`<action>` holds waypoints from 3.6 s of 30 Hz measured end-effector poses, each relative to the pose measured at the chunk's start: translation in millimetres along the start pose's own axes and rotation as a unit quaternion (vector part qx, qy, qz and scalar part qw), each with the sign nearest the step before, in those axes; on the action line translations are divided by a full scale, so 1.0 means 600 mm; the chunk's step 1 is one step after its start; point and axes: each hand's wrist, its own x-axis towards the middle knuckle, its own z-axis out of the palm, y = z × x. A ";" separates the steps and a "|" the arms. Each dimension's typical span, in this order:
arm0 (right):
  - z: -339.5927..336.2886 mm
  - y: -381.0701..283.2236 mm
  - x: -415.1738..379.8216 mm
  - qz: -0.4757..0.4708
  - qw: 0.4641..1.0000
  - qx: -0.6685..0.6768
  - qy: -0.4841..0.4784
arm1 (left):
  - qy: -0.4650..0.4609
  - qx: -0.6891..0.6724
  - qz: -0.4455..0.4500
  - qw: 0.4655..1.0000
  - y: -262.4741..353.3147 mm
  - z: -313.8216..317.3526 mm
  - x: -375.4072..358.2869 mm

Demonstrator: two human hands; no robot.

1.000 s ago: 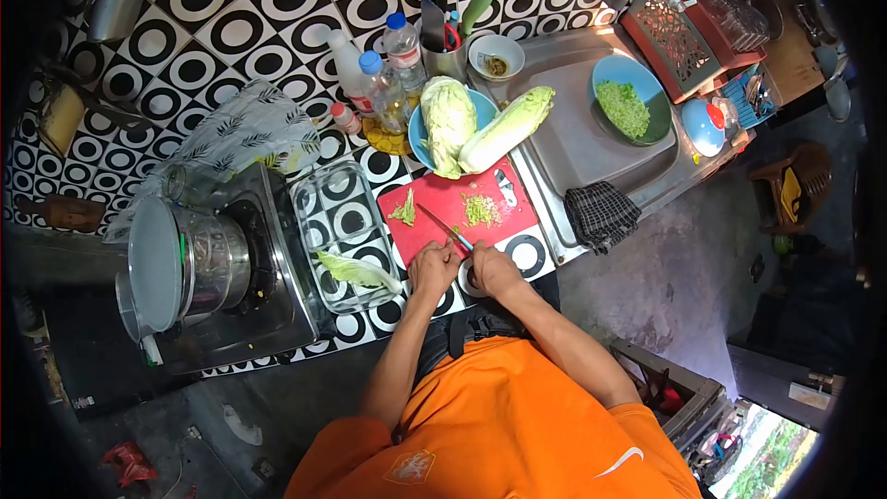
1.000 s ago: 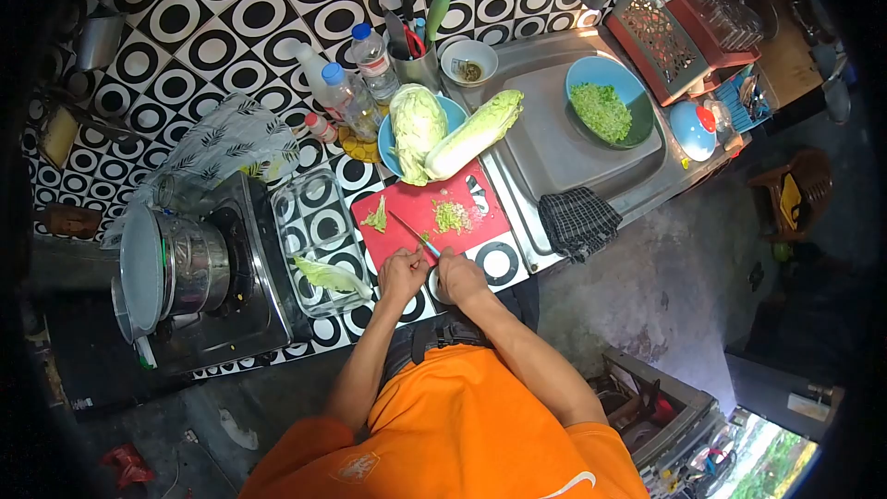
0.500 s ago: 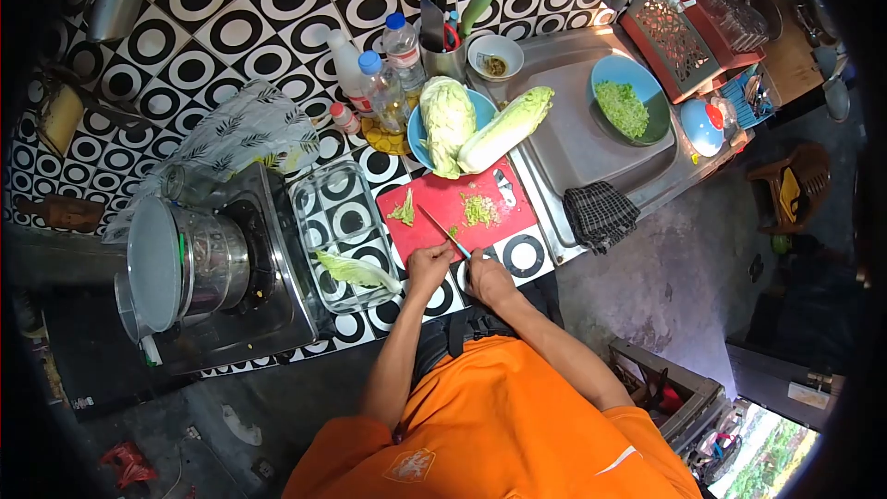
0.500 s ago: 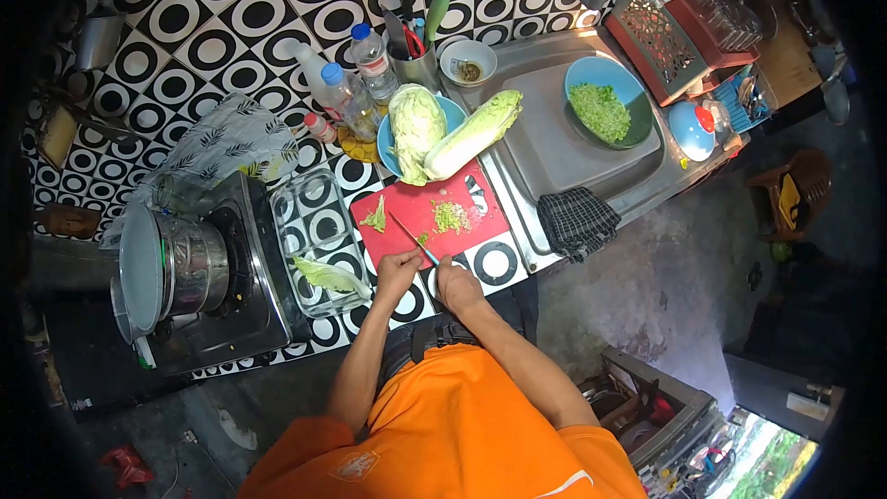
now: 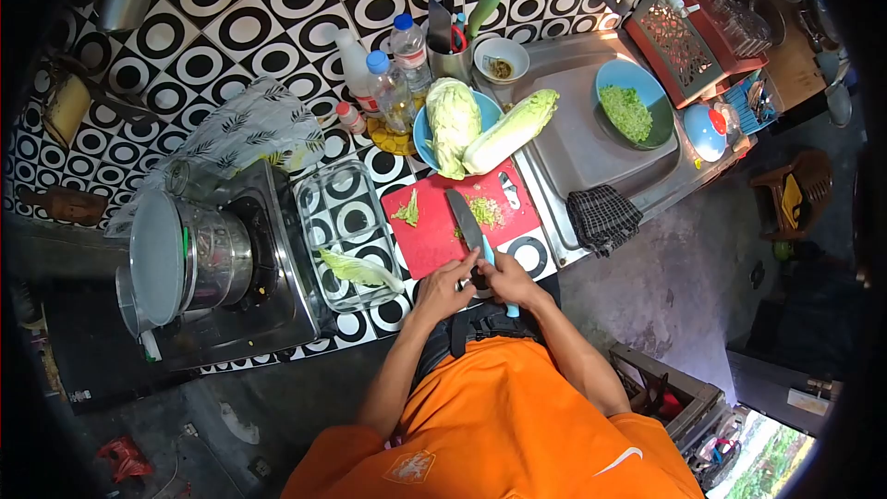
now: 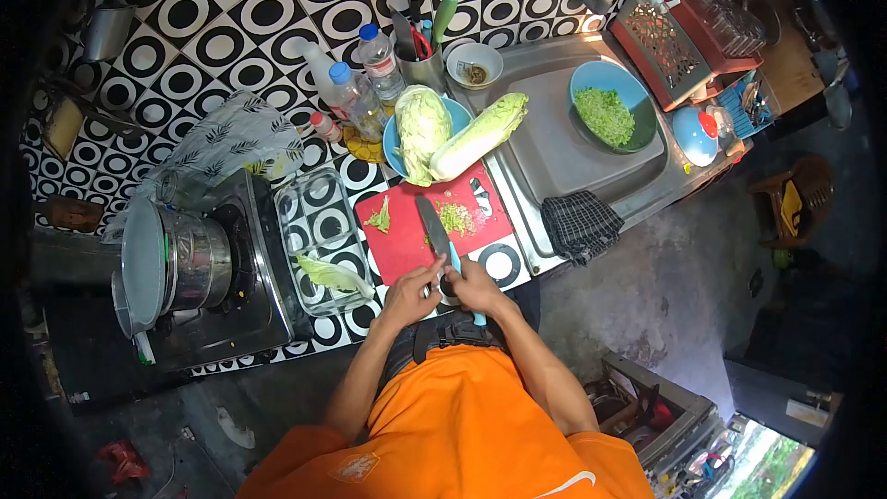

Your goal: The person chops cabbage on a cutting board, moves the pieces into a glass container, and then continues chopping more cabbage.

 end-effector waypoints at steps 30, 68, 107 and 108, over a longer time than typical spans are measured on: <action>-0.039 -0.032 -0.100 -0.182 0.855 -0.433 0.218 | -0.009 0.194 0.012 0.981 0.049 -0.018 0.044; -0.044 0.076 -0.049 -0.088 0.972 -0.145 0.164 | 0.091 -0.835 -0.311 0.445 -0.015 -0.041 0.045; -0.095 0.016 -0.142 0.052 0.993 0.053 0.090 | -0.032 0.017 -0.178 0.983 0.007 -0.024 0.093; -0.096 0.025 -0.142 0.013 0.992 -0.029 0.122 | -0.002 -0.015 -0.168 0.986 0.006 -0.025 0.093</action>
